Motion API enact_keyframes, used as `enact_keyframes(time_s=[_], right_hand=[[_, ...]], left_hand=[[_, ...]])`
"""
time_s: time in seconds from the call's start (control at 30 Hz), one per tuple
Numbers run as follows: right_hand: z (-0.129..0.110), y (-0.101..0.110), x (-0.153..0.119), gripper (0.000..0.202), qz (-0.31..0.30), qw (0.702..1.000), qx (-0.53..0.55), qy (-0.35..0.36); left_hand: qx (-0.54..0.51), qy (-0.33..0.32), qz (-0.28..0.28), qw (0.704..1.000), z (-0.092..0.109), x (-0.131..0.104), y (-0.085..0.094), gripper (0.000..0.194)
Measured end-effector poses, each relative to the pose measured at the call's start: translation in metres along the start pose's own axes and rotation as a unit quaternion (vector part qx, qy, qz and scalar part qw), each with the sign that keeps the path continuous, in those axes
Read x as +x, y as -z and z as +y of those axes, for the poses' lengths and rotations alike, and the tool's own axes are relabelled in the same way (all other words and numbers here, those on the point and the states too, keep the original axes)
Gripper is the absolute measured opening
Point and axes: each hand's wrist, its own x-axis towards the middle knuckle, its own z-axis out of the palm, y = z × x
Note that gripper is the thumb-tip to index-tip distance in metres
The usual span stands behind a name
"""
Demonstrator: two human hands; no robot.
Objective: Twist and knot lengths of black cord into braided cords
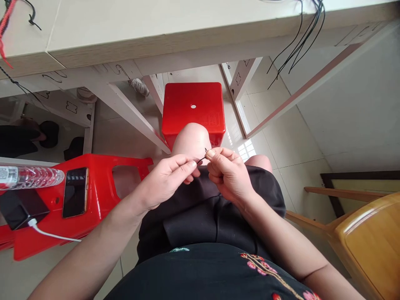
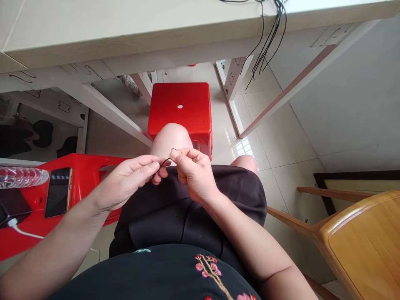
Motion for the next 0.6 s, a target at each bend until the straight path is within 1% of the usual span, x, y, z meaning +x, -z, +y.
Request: enact_keyframes(time_s=[0.07,0.13,0.2,0.3,0.43,0.6], right_hand=[[0.002,-0.003,-0.001,0.022,-0.016,0.999,-0.029,0.014],[0.004,-0.006,-0.002,0.022,-0.031,0.998,-0.05,0.027],[0.008,-0.007,-0.003,0.022,-0.036,0.996,-0.066,0.04],[0.013,-0.007,-0.003,0.025,-0.031,0.994,-0.089,0.053],[0.017,-0.009,-0.003,0.029,-0.034,0.995,-0.086,0.042],[0.015,-0.011,-0.004,0.025,-0.05,0.997,-0.056,0.02]], left_hand=[[-0.047,-0.012,-0.001,0.999,0.002,0.001,-0.005,0.025],[-0.097,-0.022,0.013,0.995,0.003,0.003,-0.011,0.024],[-0.13,-0.025,0.043,0.99,0.004,0.006,-0.016,0.018],[-0.171,-0.005,0.084,0.982,0.004,0.009,-0.02,0.01],[-0.244,0.042,0.078,0.966,0.002,0.011,-0.018,0.016],[-0.322,0.045,0.098,0.941,-0.002,0.013,-0.018,0.02]])
